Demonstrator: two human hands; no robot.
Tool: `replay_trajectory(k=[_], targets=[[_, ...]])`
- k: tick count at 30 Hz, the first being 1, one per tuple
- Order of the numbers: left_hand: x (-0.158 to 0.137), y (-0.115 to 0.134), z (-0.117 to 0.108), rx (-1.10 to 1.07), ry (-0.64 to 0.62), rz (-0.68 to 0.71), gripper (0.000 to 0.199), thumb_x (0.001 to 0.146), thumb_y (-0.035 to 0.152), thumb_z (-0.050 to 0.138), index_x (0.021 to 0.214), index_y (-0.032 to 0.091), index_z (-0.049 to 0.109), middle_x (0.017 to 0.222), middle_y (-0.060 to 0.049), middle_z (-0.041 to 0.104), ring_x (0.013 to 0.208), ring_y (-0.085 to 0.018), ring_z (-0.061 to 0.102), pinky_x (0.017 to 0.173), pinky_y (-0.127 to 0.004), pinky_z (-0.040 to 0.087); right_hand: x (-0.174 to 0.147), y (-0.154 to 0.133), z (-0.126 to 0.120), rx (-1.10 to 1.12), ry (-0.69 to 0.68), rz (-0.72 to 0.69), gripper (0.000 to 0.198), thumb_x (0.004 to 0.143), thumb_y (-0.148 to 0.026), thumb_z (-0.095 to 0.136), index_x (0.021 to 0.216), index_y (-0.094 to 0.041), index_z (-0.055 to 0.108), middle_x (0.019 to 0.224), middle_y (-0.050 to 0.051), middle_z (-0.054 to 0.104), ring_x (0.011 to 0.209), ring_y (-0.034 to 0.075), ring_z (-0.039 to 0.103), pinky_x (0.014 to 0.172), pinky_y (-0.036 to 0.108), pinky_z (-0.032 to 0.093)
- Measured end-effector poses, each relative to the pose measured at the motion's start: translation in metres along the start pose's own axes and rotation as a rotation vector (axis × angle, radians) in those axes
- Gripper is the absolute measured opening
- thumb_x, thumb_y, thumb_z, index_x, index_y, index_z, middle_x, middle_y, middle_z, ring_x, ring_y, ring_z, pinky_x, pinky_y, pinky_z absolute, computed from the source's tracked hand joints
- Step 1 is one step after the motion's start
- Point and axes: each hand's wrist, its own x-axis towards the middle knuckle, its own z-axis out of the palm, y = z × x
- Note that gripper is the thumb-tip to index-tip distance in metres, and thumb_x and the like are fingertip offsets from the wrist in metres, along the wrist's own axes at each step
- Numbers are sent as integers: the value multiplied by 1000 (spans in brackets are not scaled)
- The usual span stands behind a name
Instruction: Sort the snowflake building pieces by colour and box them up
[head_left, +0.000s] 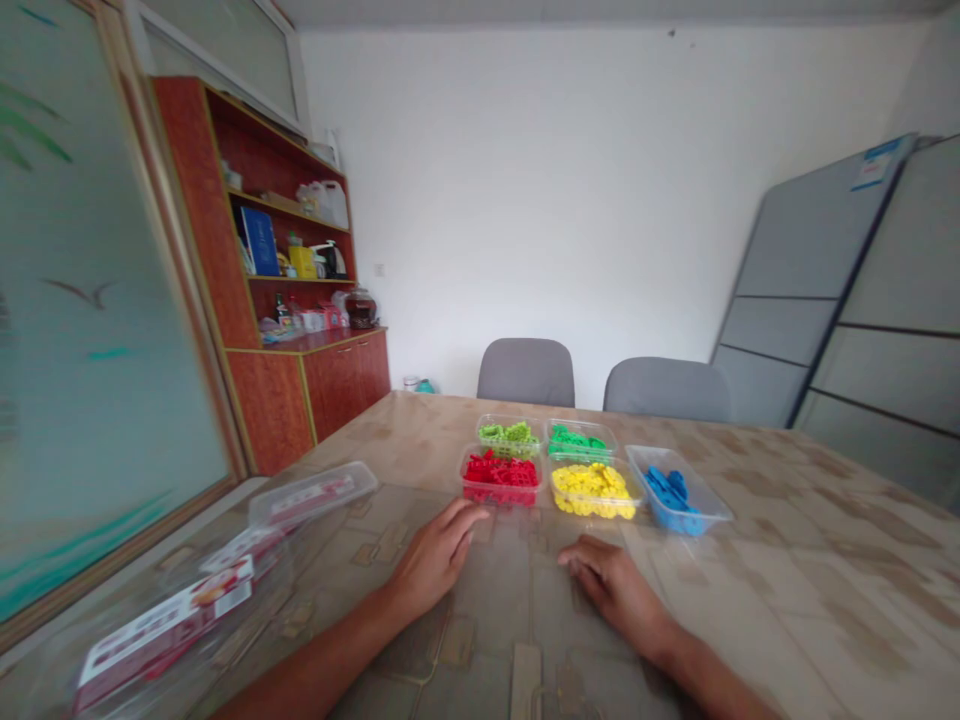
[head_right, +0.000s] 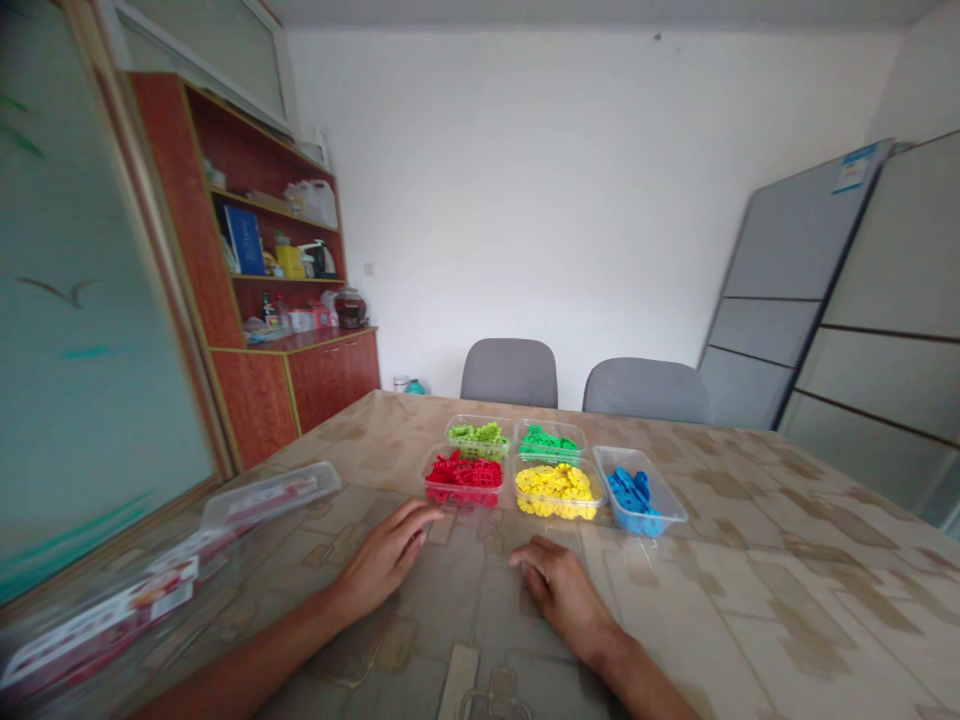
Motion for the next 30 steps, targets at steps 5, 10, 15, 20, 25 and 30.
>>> replay_trajectory(k=[5, 10, 15, 20, 25, 30], targets=[[0, 3, -2, -8, -34, 38, 37, 89, 10, 37, 116, 26, 56, 112, -5, 59, 100, -18, 59, 88, -26, 46, 1, 3, -12, -80, 79, 1, 27, 92, -24, 39, 92, -21, 66, 83, 5, 68, 77, 18, 65, 71, 28, 50], [0, 4, -2, -12, -61, 70, 40, 86, 6, 38, 116, 26, 56, 114, -5, 59, 104, -18, 58, 90, -26, 46, 5, 18, -45, -246, 334, 55, 27, 91, -27, 40, 92, -21, 66, 90, 7, 69, 84, 21, 65, 77, 32, 51], [0, 4, -2, -20, -76, 77, 42, 85, 5, 38, 116, 27, 56, 114, -5, 59, 104, -18, 57, 91, -27, 46, -6, 62, -94, -406, 637, 261, 32, 83, -32, 41, 103, -18, 61, 108, 16, 63, 104, 32, 55, 92, 51, 41], [0, 4, -2, -17, -89, 84, 40, 86, 5, 37, 113, 27, 57, 115, -4, 59, 104, -17, 57, 90, -26, 46, -28, 115, -119, -428, 731, 584, 46, 77, -44, 40, 103, -11, 60, 99, 25, 65, 94, 40, 60, 81, 58, 44], [0, 4, -2, -18, -100, 90, 41, 85, 3, 36, 113, 26, 56, 114, -5, 58, 104, -17, 56, 90, -25, 44, -40, 142, -118, -309, 629, 683, 33, 75, -47, 43, 73, -22, 65, 74, 12, 71, 71, 29, 68, 60, 38, 53], [0, 7, -4, -23, -112, 94, 41, 84, 1, 37, 111, 25, 56, 112, -4, 58, 101, -15, 57, 88, -23, 44, -46, 141, -118, -270, 652, 656, 37, 79, -44, 39, 72, -22, 67, 70, 11, 74, 64, 24, 68, 53, 33, 53]])
